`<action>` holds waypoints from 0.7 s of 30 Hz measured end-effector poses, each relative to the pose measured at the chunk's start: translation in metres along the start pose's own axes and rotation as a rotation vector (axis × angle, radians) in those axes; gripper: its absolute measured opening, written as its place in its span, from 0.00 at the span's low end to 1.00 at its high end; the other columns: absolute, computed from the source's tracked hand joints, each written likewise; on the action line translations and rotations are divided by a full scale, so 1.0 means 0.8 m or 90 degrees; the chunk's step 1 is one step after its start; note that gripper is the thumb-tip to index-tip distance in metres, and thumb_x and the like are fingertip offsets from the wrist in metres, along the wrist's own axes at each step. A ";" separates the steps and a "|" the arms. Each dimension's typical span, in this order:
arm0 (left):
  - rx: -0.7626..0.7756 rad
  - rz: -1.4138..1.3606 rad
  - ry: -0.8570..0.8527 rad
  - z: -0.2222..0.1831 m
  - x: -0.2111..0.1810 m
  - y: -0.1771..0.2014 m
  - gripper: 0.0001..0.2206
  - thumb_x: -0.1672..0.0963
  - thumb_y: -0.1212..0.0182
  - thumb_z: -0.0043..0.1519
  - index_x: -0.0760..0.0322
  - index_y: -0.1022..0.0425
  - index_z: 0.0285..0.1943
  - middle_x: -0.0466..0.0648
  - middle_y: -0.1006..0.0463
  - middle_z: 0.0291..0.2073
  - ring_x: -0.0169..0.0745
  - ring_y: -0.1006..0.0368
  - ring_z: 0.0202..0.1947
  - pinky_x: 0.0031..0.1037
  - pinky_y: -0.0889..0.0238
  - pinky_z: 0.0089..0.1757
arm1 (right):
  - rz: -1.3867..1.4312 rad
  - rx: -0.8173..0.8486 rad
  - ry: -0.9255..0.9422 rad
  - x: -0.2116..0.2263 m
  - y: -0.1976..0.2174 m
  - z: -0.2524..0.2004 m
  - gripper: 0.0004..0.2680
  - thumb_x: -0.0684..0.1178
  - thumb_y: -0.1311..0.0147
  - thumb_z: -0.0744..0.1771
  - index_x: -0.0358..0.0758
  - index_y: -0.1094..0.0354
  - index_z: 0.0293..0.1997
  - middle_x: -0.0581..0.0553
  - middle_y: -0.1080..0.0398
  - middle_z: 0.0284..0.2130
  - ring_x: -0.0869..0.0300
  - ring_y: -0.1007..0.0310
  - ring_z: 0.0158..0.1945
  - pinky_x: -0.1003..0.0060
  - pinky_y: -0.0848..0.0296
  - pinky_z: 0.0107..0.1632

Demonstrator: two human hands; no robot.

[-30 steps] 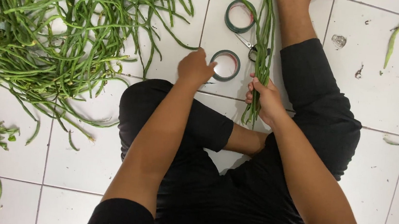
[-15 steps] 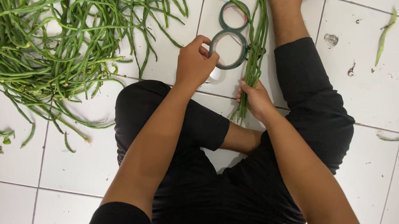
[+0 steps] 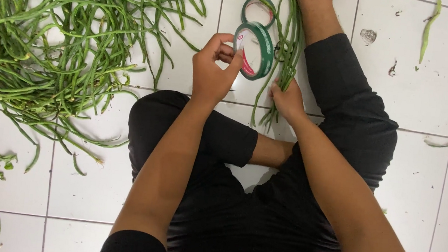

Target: Bundling long green beans using green adhesive tape while sitting on the floor.

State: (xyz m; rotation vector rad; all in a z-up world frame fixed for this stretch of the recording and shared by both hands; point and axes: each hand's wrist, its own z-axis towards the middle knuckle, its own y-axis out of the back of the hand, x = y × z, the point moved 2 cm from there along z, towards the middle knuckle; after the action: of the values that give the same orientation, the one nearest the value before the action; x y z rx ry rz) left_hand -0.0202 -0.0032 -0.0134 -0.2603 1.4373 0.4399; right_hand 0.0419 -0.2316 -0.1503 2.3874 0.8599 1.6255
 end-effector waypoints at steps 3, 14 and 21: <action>-0.079 0.049 -0.141 -0.002 -0.022 0.008 0.08 0.62 0.37 0.61 0.63 0.23 0.49 0.48 0.19 0.26 0.38 0.24 0.26 0.29 0.32 0.36 | -0.031 0.007 0.032 0.004 -0.001 0.001 0.11 0.49 0.51 0.70 0.34 0.36 0.54 0.40 0.28 0.34 0.54 0.26 0.40 0.54 0.28 0.43; -0.313 0.279 -0.687 -0.010 -0.065 0.022 0.10 0.67 0.36 0.52 0.70 0.17 0.41 0.47 0.30 0.26 0.37 0.31 0.24 0.27 0.30 0.29 | -0.223 0.106 -0.020 0.101 -0.022 -0.057 0.30 0.56 0.39 0.66 0.19 0.49 0.66 0.17 0.35 0.57 0.32 0.32 0.61 0.40 0.27 0.55; -0.328 0.195 -0.706 -0.009 -0.056 0.022 0.10 0.67 0.34 0.51 0.72 0.16 0.40 0.48 0.26 0.25 0.39 0.27 0.25 0.26 0.25 0.29 | -0.100 0.151 0.075 0.044 -0.049 -0.024 0.27 0.53 0.39 0.68 0.23 0.47 0.69 0.23 0.35 0.60 0.33 0.33 0.62 0.40 0.29 0.60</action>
State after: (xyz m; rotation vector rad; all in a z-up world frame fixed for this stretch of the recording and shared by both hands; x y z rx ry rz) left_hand -0.0375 0.0036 0.0316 -0.1528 0.2510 1.0116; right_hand 0.0191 -0.1847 -0.1299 2.3167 1.2931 1.7002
